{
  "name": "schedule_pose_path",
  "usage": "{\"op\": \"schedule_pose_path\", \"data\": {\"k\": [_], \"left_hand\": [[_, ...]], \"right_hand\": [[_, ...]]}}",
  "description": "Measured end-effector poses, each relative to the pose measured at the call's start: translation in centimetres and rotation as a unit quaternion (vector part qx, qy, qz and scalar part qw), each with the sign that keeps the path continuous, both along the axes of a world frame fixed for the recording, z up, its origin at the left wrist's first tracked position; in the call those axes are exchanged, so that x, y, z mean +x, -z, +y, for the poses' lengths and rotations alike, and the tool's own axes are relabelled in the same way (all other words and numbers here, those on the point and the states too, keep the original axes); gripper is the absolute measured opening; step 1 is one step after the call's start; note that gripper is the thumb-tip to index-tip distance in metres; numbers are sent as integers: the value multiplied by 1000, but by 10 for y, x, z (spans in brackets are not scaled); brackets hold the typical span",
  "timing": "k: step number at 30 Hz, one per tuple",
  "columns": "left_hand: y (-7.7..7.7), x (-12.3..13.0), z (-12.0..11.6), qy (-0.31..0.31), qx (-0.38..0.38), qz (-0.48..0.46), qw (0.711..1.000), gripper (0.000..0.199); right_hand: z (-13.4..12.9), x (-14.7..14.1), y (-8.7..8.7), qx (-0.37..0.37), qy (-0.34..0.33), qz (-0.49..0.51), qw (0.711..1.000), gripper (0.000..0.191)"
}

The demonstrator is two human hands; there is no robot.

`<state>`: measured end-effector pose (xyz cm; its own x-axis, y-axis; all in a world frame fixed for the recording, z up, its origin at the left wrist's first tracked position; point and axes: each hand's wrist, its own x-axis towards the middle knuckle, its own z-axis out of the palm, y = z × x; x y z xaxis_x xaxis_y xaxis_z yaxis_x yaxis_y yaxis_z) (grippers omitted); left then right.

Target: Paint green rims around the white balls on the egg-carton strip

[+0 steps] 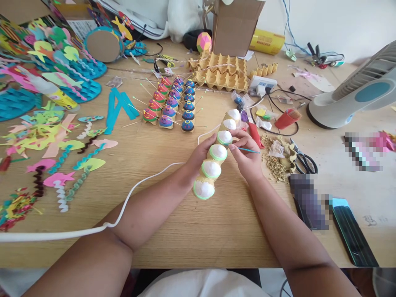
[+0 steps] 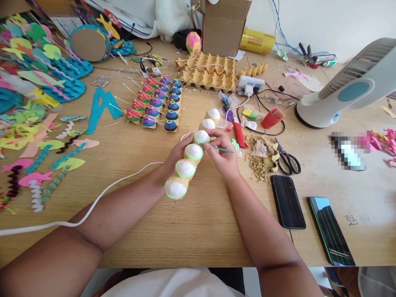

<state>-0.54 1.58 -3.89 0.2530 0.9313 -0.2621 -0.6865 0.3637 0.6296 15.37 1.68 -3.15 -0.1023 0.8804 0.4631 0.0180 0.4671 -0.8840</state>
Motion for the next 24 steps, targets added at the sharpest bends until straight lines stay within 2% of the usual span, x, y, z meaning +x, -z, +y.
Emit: {"op": "schedule_pose_path", "data": {"k": [9, 24], "left_hand": [[-6, -2, -2, 8, -12, 5, 1000, 26], [-11, 2, -6, -11, 5, 7, 1000, 20]], "right_hand": [[-1, -1, 0, -9, -8, 17, 1000, 30], [0, -1, 1, -5, 6, 14, 1000, 26]]}}
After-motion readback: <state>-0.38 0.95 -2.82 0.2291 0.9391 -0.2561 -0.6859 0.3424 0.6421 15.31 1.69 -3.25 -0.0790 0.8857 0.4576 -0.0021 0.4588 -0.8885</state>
